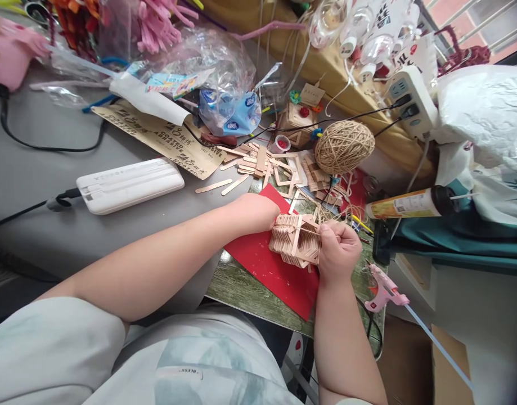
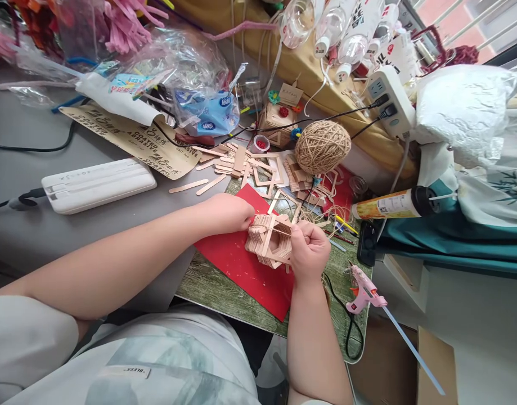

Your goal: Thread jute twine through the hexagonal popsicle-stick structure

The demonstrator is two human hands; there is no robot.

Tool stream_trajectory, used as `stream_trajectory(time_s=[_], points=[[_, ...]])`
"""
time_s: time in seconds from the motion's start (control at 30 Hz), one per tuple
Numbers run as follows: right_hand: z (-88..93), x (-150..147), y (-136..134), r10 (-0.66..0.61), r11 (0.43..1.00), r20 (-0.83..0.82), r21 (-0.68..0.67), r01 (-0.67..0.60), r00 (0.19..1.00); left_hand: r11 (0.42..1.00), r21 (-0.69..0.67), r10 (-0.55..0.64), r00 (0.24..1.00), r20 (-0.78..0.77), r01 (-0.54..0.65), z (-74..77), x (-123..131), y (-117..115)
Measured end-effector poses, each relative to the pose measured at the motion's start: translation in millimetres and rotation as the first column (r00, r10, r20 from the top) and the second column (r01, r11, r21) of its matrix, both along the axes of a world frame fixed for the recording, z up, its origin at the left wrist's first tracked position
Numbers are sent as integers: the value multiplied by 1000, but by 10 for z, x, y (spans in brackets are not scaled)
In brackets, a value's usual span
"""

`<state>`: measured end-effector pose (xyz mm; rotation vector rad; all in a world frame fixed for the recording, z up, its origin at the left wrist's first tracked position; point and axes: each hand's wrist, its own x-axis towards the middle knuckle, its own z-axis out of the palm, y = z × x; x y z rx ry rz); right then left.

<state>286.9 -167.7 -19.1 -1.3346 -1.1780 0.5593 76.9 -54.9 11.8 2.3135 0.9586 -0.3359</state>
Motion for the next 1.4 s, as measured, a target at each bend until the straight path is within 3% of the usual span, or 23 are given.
stream_trajectory(time_s=[0.33,0.7,0.9,1.4], points=[[-27,27,0,-36,999,-109,22,39,993,1000,-25,0,1000,19,1,-84,25,28],[-22,18,-17,-29,998,-124,58,37,992,1000,-12,-9,1000,23,9,-143,52,30],[-30,30,-17,-36,997,-80,66,41,996,998,55,-35,993,111,29,-162,-46,62],[6,28,-14,-45,997,-38,58,47,998,970,100,190,950,249,-221,-201,-91,157]])
